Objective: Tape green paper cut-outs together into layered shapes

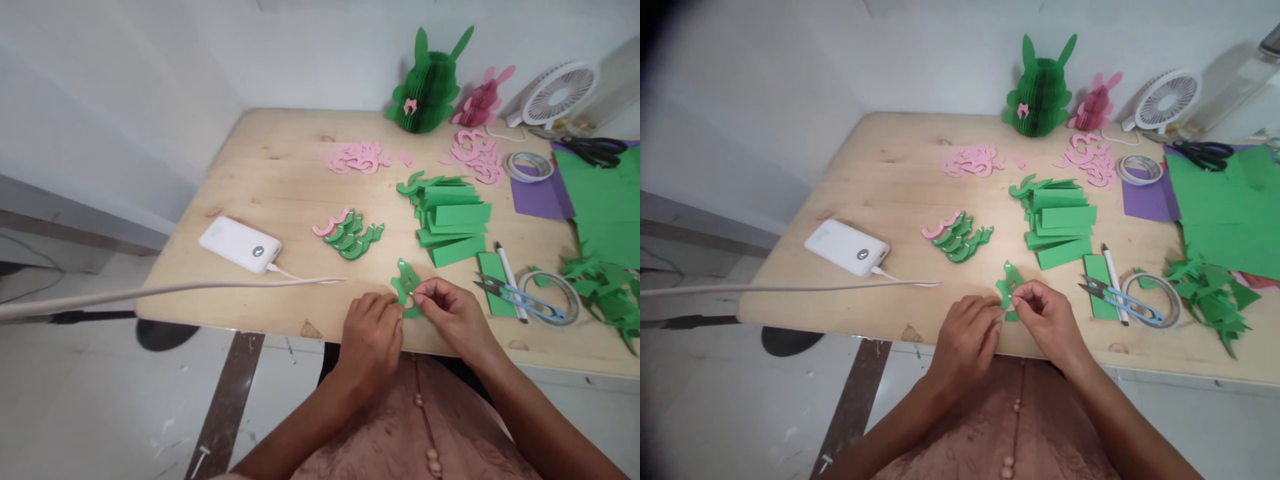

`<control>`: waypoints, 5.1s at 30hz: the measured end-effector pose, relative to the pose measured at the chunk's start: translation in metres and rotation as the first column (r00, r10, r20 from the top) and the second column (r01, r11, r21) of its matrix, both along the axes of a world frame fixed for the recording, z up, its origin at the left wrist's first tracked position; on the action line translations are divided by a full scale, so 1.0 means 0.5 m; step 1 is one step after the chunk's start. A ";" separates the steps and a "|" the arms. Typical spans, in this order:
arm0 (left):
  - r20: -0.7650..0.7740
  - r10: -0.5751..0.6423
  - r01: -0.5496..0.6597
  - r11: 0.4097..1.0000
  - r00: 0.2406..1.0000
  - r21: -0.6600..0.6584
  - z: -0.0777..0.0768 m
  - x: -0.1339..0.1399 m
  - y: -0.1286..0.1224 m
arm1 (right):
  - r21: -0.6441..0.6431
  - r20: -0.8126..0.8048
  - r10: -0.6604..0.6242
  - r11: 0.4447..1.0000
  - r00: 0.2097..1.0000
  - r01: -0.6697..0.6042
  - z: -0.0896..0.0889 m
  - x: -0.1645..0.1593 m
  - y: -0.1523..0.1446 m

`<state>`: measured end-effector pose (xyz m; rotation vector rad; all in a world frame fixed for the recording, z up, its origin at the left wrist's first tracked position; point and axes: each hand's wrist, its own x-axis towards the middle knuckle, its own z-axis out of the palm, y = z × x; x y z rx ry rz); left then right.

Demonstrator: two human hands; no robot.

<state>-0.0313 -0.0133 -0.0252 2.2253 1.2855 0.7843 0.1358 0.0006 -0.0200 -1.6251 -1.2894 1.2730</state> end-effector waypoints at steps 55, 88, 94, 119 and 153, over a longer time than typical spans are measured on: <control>-0.145 0.063 -0.030 0.975 0.987 0.219 -0.030 -0.013 0.041 | 0.059 0.157 0.118 0.990 0.981 -0.128 0.013 0.001 0.025; -0.149 -0.005 0.046 0.961 0.989 0.273 -0.037 -0.034 0.052 | -0.138 0.484 0.448 0.887 0.752 -0.440 0.044 -0.025 0.111; -0.154 0.000 0.044 0.959 0.988 0.281 -0.040 -0.034 0.051 | -0.179 0.572 0.457 0.880 0.681 -0.440 0.053 -0.036 0.113; -0.212 -0.007 0.071 0.953 0.977 0.293 -0.040 -0.033 0.048 | -0.164 0.668 0.411 0.894 0.620 -0.417 0.061 -0.049 0.107; -0.249 0.000 0.081 0.946 0.969 0.315 -0.042 -0.033 0.047 | -0.201 0.672 0.449 0.876 0.589 -0.438 0.080 -0.057 0.120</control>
